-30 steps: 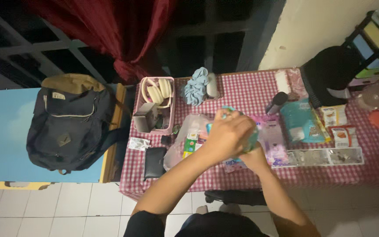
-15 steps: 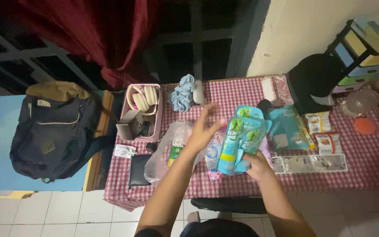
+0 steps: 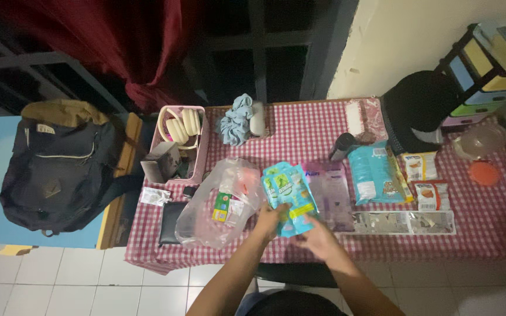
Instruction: The person organizes various hygiene and household products by hand, placing items such as soap, shampoo, and snacks in rows on a table and into a plastic bag.
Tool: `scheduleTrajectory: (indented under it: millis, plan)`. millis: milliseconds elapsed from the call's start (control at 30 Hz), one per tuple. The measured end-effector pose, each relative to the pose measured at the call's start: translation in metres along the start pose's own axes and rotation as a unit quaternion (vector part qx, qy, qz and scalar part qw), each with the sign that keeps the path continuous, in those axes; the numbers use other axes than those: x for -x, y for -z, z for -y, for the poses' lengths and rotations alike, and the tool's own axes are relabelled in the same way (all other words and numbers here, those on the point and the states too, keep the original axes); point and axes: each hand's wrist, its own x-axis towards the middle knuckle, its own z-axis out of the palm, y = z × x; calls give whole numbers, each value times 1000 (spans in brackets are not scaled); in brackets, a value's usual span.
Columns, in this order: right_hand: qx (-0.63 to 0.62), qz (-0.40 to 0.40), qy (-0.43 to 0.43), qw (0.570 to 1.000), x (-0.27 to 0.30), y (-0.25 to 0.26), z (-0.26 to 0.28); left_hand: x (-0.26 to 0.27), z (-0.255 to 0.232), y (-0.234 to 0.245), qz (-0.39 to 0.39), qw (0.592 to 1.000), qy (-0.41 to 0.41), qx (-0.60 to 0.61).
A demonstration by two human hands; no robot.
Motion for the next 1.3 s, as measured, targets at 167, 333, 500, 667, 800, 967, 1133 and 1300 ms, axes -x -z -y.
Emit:
scheduleTrajectory:
  millis: [167, 333, 500, 667, 800, 967, 1133, 1300]
  plan:
    - [-28, 37, 26, 999, -18, 31, -2, -23, 40, 0, -12, 996, 34, -81]
    - [-68, 13, 58, 996, -72, 61, 23, -37, 32, 6, 34, 958, -53, -279]
    - [-110, -61, 93, 988, -126, 43, 81, 2, -12, 8, 62, 936, -56, -341]
    - [-170, -55, 115, 977, -168, 12, 125, 48, -51, 24, 80, 940, -45, -329]
    - [-83, -32, 165, 982, -191, -2, 143, 68, -68, 34, 61, 947, -39, -312]
    - [-54, -64, 111, 990, -207, -14, 157, 85, -82, 40, 109, 949, -42, -292]
    - [-52, -74, 156, 984, -205, -6, 150, 101, -104, 44, 109, 932, -30, -345]
    - [-20, -121, 133, 984, -172, -1, 95, 96, -128, 69, 65, 889, -41, -451]
